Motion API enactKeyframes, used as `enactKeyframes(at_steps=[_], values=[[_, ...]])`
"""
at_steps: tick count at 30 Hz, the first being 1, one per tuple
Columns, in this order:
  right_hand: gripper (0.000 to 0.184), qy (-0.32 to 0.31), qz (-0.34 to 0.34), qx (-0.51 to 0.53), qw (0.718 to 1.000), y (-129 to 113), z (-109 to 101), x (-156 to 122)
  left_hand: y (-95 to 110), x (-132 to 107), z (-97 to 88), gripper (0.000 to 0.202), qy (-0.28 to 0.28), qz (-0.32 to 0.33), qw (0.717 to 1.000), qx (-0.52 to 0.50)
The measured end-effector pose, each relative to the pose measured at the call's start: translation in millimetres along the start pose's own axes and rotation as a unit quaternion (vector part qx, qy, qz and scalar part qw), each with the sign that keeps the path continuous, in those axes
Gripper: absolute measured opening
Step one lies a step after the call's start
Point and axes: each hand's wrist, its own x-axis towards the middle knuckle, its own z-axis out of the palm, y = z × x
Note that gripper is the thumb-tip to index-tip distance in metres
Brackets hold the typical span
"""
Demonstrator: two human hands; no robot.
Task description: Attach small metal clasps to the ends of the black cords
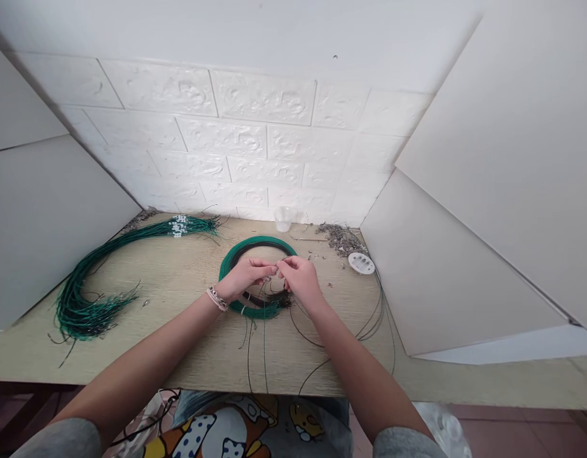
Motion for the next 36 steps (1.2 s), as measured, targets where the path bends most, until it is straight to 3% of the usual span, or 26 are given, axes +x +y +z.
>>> enactKeyframes(at_steps=[20, 36], values=[[0.02, 0.039, -0.066, 0.035, 0.996, 2.9, 3.3, -2.0, -5.7, 3.1, -1.0, 0.031, -0.006, -0.015, 0.999, -0.05], [0.028, 0.055, -0.064, 0.062, 0.995, 3.1, -4.5, 2.8, -4.9, 0.2, 4.3, 0.031, 0.016, -0.036, 0.996, -0.083]])
